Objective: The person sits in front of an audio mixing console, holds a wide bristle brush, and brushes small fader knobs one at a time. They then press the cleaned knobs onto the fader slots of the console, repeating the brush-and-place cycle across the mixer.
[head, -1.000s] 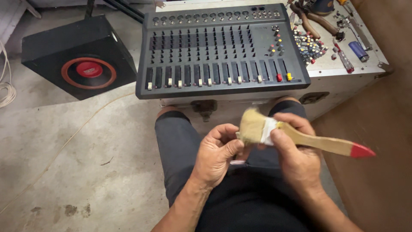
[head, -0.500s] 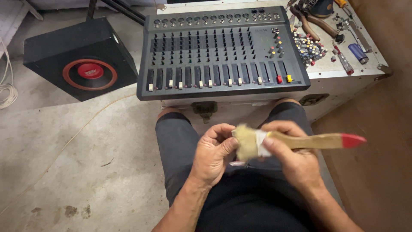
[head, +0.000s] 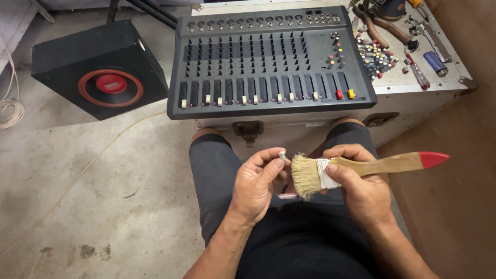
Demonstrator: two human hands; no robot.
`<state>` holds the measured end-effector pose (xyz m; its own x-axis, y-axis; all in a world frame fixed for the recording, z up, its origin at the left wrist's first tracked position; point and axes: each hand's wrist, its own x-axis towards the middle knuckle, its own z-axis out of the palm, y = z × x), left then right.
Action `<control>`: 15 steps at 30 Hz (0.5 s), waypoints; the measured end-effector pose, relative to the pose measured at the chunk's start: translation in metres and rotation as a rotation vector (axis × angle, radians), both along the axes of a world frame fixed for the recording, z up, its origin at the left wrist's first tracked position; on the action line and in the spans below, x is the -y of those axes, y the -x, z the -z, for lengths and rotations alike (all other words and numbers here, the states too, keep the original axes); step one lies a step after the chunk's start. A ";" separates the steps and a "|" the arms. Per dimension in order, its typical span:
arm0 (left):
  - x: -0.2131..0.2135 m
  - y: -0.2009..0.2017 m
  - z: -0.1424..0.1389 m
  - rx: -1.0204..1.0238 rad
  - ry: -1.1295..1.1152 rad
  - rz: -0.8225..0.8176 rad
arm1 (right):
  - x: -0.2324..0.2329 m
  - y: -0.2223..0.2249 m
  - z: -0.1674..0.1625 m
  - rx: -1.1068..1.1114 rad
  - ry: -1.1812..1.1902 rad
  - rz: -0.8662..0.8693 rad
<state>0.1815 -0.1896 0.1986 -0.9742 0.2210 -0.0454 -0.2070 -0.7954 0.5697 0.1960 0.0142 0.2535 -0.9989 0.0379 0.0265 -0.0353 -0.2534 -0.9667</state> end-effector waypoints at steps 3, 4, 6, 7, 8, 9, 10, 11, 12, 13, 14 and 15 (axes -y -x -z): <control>-0.004 0.000 -0.001 -0.084 0.132 -0.072 | 0.000 0.001 0.000 -0.004 0.024 0.001; -0.004 0.000 -0.001 -0.092 0.152 -0.079 | 0.000 0.001 0.000 -0.004 0.026 0.005; -0.004 -0.001 -0.001 -0.108 0.192 -0.093 | 0.001 0.002 0.001 -0.004 0.031 0.013; -0.005 -0.001 0.000 -0.098 0.210 -0.091 | 0.001 0.002 0.001 -0.006 0.033 0.011; -0.005 -0.001 0.000 -0.087 0.228 -0.090 | 0.001 0.002 0.001 -0.007 0.035 0.010; -0.006 -0.001 0.001 -0.076 0.246 -0.089 | 0.001 0.003 0.001 -0.008 0.038 0.009; -0.006 0.000 0.001 -0.062 0.208 -0.074 | 0.001 0.003 0.001 -0.006 0.031 0.005; -0.006 0.000 0.002 -0.049 0.170 -0.059 | 0.001 0.003 0.001 -0.004 0.024 0.002; -0.006 0.001 0.002 -0.036 0.132 -0.044 | 0.001 0.004 0.001 -0.002 0.018 -0.001; -0.006 0.001 0.002 -0.030 0.133 -0.043 | 0.001 0.004 0.001 -0.001 0.015 -0.002; -0.006 0.001 0.002 -0.024 0.135 -0.042 | 0.001 0.004 0.001 -0.001 0.012 -0.003; -0.005 0.001 0.001 -0.018 0.137 -0.042 | 0.001 0.005 0.000 -0.001 0.009 -0.004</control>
